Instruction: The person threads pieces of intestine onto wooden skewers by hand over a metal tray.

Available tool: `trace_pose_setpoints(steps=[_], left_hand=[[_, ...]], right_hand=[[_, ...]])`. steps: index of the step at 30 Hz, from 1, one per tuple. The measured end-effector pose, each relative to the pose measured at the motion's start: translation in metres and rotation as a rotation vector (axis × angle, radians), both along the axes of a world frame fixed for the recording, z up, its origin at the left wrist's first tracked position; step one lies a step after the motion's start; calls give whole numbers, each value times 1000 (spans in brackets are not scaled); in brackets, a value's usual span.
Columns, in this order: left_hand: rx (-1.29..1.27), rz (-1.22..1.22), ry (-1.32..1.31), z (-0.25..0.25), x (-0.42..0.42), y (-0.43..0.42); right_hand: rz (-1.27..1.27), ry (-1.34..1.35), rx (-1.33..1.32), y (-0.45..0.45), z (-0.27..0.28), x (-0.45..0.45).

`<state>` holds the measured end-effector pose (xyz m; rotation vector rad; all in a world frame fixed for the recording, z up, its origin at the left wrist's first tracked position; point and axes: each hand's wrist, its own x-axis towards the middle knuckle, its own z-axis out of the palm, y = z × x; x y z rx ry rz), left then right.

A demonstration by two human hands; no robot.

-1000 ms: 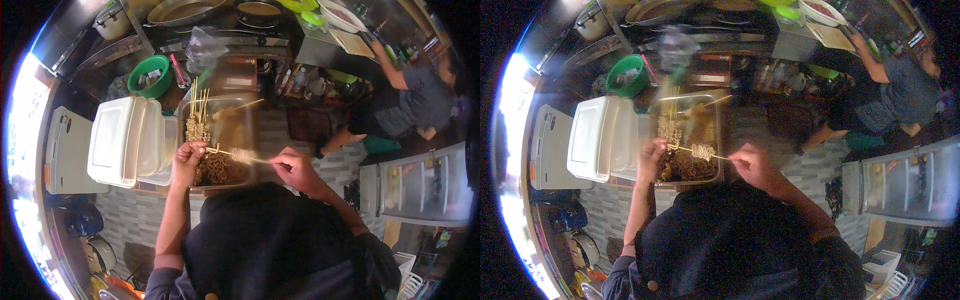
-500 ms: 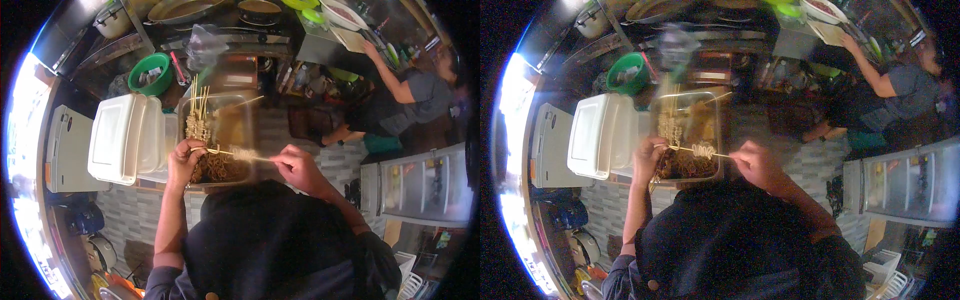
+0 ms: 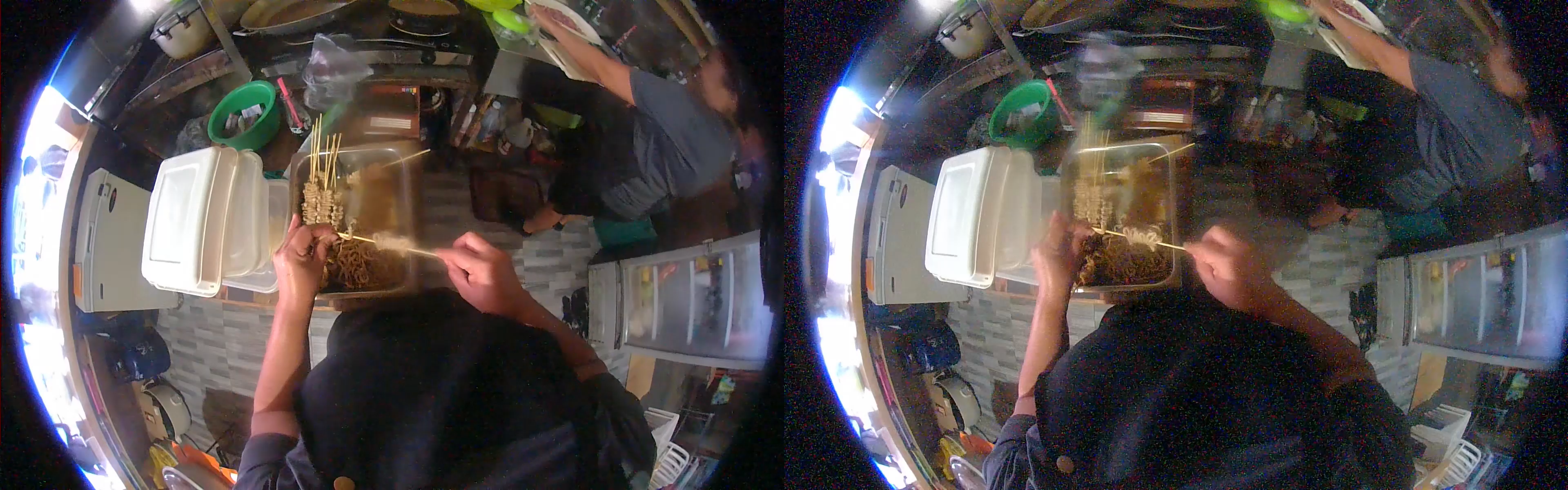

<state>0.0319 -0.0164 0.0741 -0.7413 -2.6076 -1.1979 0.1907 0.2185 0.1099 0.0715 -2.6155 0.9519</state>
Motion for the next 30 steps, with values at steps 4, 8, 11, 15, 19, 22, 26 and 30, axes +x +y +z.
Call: trace_pose_setpoints(steps=[4, 8, 11, 15, 19, 22, 26, 30], left_hand=[[120, 3, -95, -1, 5, 3], [574, 11, -519, -11, 7, 5], [603, 17, -510, -19, 8, 7], [628, -12, -484, -14, 14, 15], [556, -102, -412, -15, 17, 19], [516, -144, -444, -16, 15, 18], [648, -212, -629, -15, 12, 12], [734, -172, -709, -22, -1, 0]], right_hand=[[-30, 78, 5, -3, -6, -2], [-52, 118, 20, -5, -9, -2], [-57, 143, 34, -5, -12, -2], [-65, 155, 38, -7, -17, -3], [-61, 172, 8, -8, -21, -7], [-57, 184, -1, -5, -21, -9], [-65, 172, -12, 0, -20, -10], [-42, 156, -26, 4, -17, -10]])
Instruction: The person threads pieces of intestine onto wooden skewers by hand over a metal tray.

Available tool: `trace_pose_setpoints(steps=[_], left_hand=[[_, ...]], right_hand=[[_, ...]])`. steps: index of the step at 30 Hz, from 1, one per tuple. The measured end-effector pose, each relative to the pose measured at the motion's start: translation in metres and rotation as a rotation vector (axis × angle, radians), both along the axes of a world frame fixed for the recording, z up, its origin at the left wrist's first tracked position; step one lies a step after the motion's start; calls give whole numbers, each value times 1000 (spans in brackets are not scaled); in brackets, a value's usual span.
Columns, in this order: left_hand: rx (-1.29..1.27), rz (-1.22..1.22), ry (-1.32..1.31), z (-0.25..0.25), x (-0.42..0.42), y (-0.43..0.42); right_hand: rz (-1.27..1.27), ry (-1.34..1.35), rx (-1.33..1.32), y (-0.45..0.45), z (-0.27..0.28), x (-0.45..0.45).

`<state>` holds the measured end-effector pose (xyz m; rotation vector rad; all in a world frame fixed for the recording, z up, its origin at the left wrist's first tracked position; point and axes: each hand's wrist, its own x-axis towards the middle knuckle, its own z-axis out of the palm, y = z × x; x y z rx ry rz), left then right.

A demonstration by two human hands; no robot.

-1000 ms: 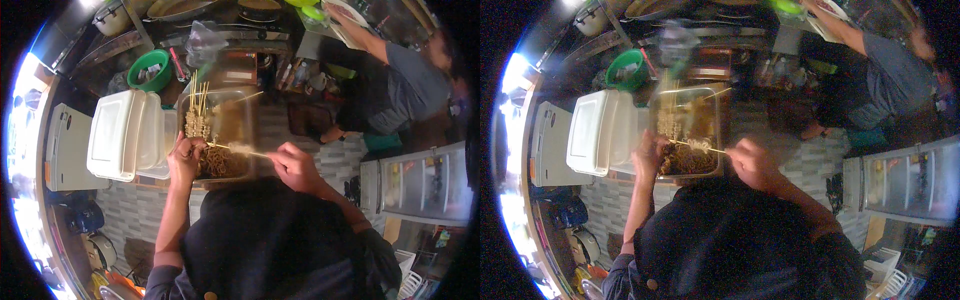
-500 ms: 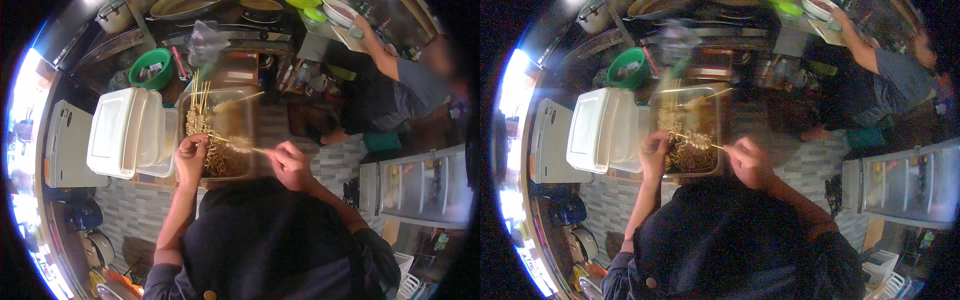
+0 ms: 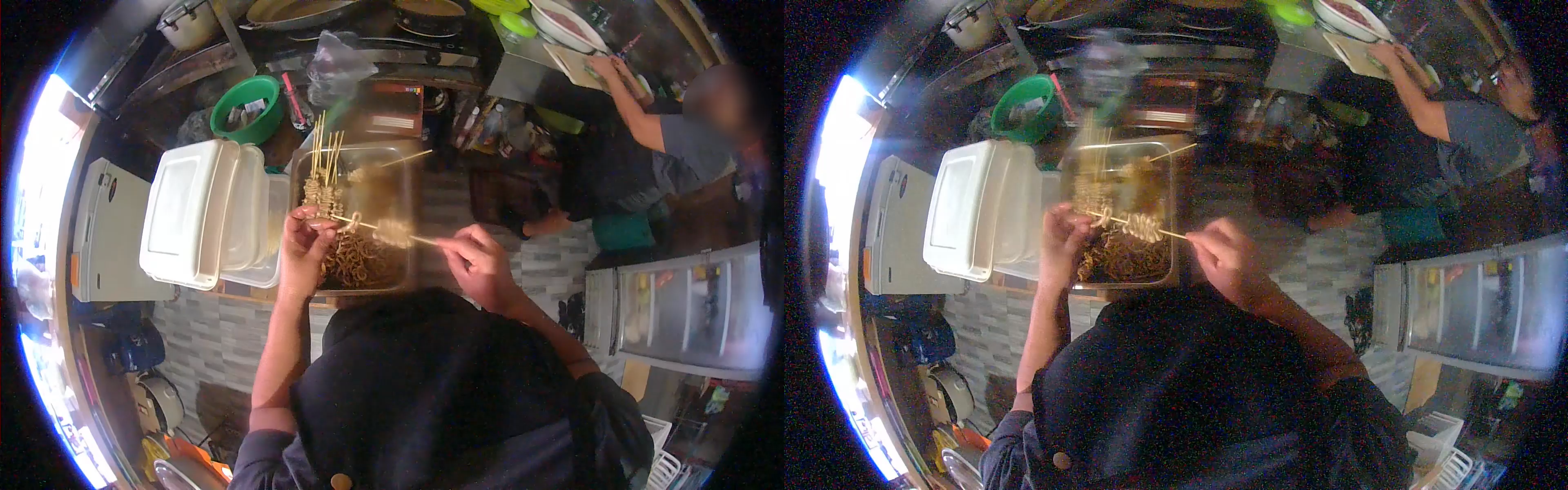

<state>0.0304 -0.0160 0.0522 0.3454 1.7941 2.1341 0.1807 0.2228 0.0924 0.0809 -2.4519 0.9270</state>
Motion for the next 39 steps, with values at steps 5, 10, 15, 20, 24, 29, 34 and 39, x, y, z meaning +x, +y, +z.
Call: trace_pose_setpoints(steps=[5, 10, 15, 20, 24, 29, 34, 39], left_hand=[[4, 5, 52, 9, -6, -4], [23, 2, 84, 8, -9, -3], [35, 35, 16, 12, -9, -5], [62, 36, 66, 8, -13, -6], [77, 41, 73, 7, -13, -5], [-10, -2, 98, 13, -18, -12], [-38, -115, 200, 18, -24, -17], [-317, -259, 277, 38, -26, -15]], right_hand=[[42, -10, 7, 2, 3, -1], [70, -50, 17, 4, 5, -1], [60, -75, -10, 3, 6, -2], [74, -63, 6, 5, 3, -5], [86, -72, 3, 5, 7, -6], [102, -118, -8, 6, 10, -6], [123, -96, 64, 10, 15, -5], [177, -202, 51, 19, 26, -1]])
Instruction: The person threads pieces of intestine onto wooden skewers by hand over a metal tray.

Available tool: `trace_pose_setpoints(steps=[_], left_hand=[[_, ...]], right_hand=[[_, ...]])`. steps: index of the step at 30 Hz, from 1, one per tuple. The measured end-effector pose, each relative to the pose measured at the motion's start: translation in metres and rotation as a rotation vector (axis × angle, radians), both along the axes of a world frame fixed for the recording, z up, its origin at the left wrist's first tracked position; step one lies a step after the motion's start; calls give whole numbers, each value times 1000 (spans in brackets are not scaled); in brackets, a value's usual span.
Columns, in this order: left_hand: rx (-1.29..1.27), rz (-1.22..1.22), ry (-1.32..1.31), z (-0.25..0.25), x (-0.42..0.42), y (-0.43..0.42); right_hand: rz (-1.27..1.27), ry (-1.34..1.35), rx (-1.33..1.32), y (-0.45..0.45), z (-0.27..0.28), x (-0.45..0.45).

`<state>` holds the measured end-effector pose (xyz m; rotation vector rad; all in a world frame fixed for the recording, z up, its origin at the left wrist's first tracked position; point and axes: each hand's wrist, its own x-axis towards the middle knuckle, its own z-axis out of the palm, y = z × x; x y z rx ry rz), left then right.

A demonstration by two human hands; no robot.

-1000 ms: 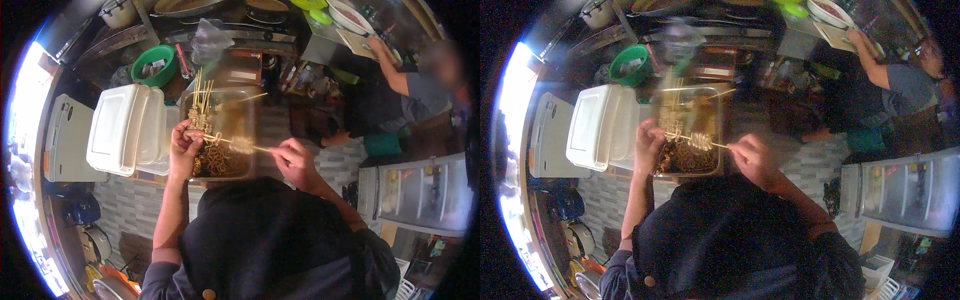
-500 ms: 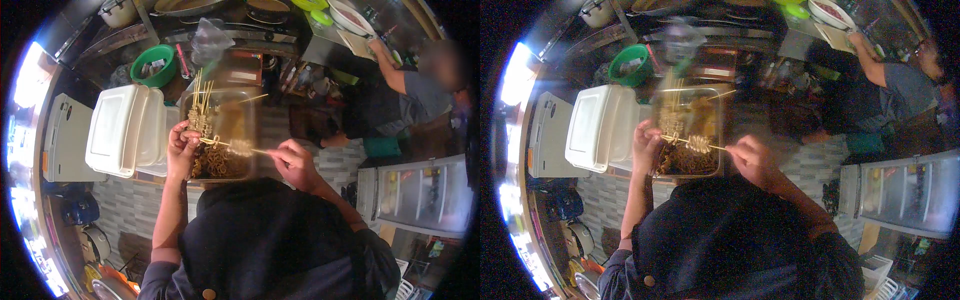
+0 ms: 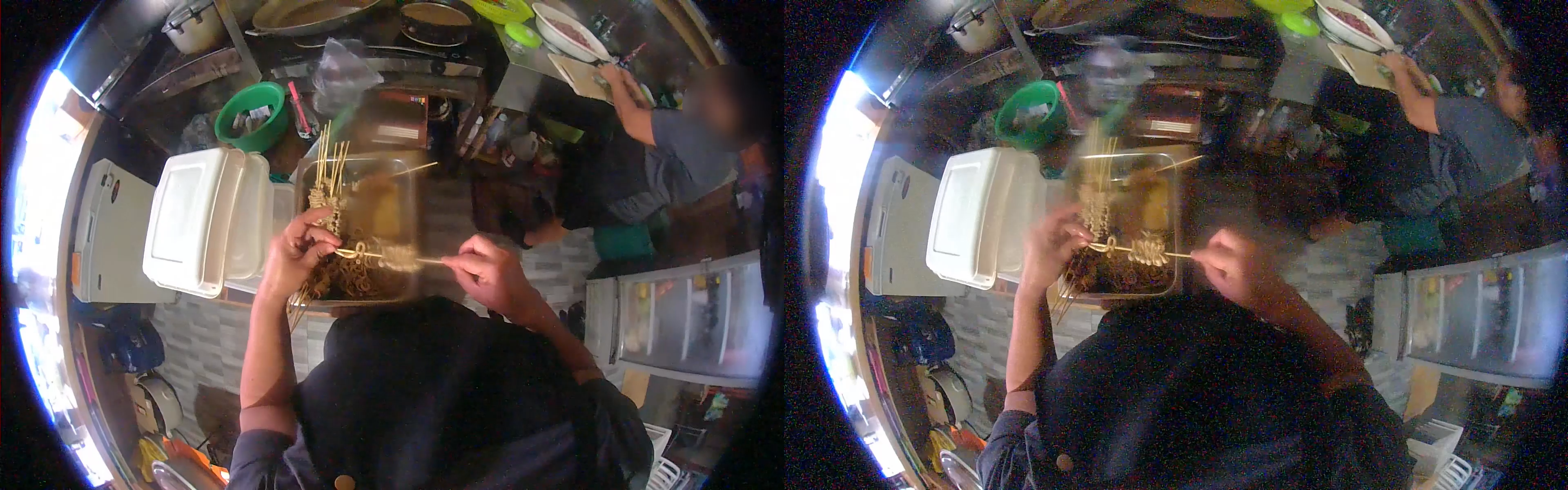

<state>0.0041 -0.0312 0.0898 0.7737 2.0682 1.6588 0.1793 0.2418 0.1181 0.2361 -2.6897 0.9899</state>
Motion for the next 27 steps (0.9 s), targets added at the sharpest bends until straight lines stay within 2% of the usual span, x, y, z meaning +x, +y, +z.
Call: trace_pose_setpoints(steps=[3, 8, 11, 13, 17, 20, 22, 25, 27], left_hand=[[-30, -94, -12, -2, 1, 5], [-51, -75, 23, -6, 10, 17], [11, 17, -118, -11, 12, 15], [171, 87, -216, -11, 10, 12], [135, 37, -233, -15, 10, 2], [223, 33, -246, -18, 15, 2], [119, 115, -205, -18, 16, 4], [200, 203, -321, -17, 17, 7], [212, 221, -305, -17, 19, 9]], right_hand=[[-6, -19, 1, 0, 2, 2], [-34, 85, 42, -4, -7, 0], [-53, 85, -21, -7, -10, 2], [-86, -27, -108, -5, -9, 3], [-97, -17, -107, -4, -15, 4], [-97, 42, -83, -5, -15, 3], [-93, 26, -97, -6, -12, 2], [-100, 66, -89, -6, -14, 0], [-112, 74, -81, -7, -13, -1]])
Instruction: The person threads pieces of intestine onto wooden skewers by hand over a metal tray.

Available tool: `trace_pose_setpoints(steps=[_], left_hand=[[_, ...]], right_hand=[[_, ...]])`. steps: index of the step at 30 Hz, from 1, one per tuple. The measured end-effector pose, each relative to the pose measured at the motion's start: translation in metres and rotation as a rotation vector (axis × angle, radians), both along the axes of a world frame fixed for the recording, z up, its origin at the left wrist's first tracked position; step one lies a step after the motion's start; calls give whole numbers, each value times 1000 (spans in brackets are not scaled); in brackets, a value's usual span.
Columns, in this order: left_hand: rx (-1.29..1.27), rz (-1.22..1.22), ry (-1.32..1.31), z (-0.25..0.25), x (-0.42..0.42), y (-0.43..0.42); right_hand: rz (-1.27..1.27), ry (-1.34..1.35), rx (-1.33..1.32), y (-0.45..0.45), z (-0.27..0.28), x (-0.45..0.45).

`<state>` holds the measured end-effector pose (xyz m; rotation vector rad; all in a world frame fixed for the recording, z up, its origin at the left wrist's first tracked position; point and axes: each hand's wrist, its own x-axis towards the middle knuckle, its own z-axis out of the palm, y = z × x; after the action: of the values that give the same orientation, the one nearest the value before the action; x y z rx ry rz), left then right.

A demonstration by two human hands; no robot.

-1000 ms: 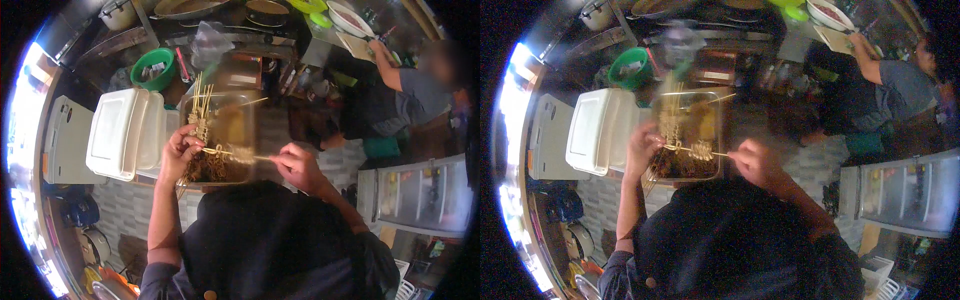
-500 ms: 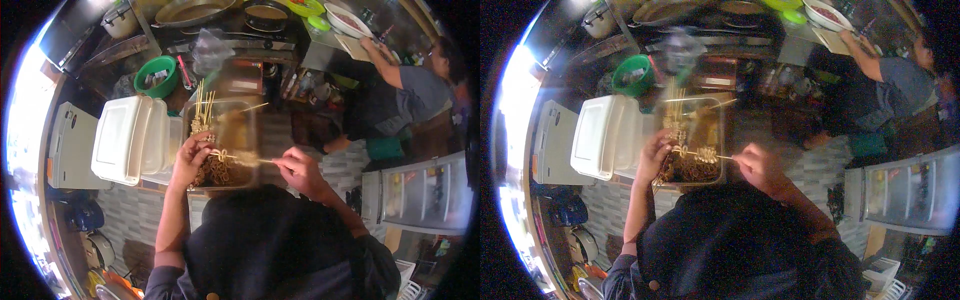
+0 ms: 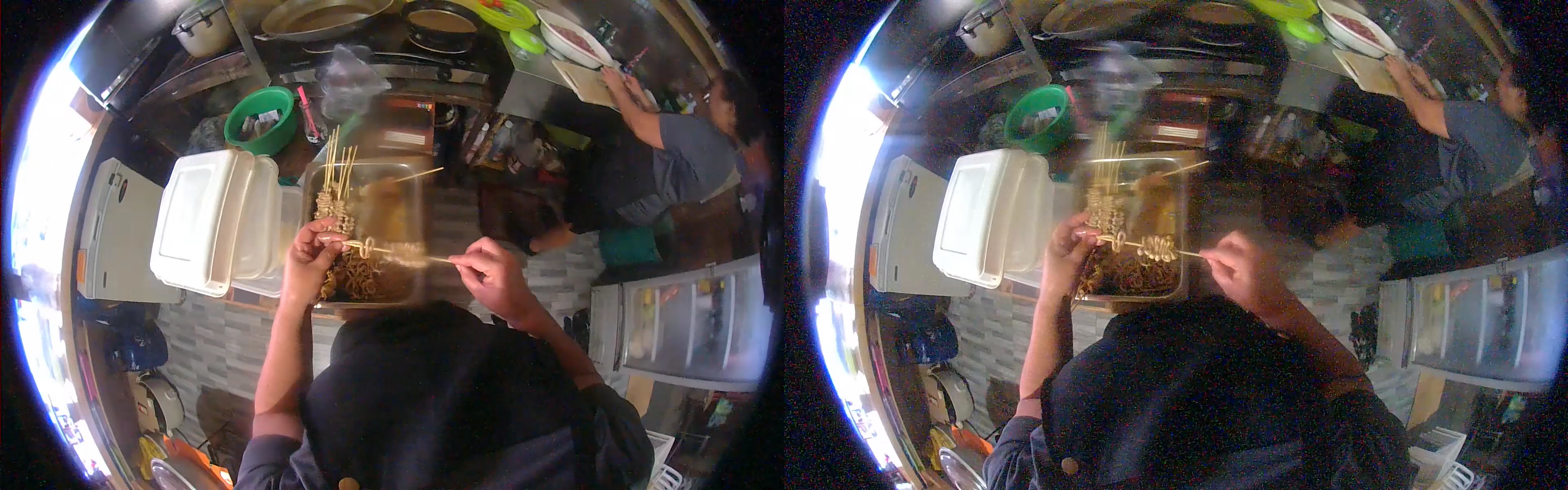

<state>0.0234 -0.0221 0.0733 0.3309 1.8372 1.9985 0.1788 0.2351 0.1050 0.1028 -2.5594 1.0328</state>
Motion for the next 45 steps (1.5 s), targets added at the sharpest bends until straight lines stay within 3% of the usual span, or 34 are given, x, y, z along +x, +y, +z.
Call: trace_pose_setpoints(steps=[10, 29, 34, 45], left_hand=[[11, 178, 104, -5, 10, 12], [-23, 219, 85, 0, 11, 17], [-127, 253, 236, 2, 16, 18], [-4, 389, 325, -9, 29, 30]], right_hand=[[-22, -32, -6, 0, -4, 1], [-35, -17, 31, 3, -2, -3], [-44, -9, 41, 2, -2, 0], [-87, 116, 56, -15, -11, 0]])
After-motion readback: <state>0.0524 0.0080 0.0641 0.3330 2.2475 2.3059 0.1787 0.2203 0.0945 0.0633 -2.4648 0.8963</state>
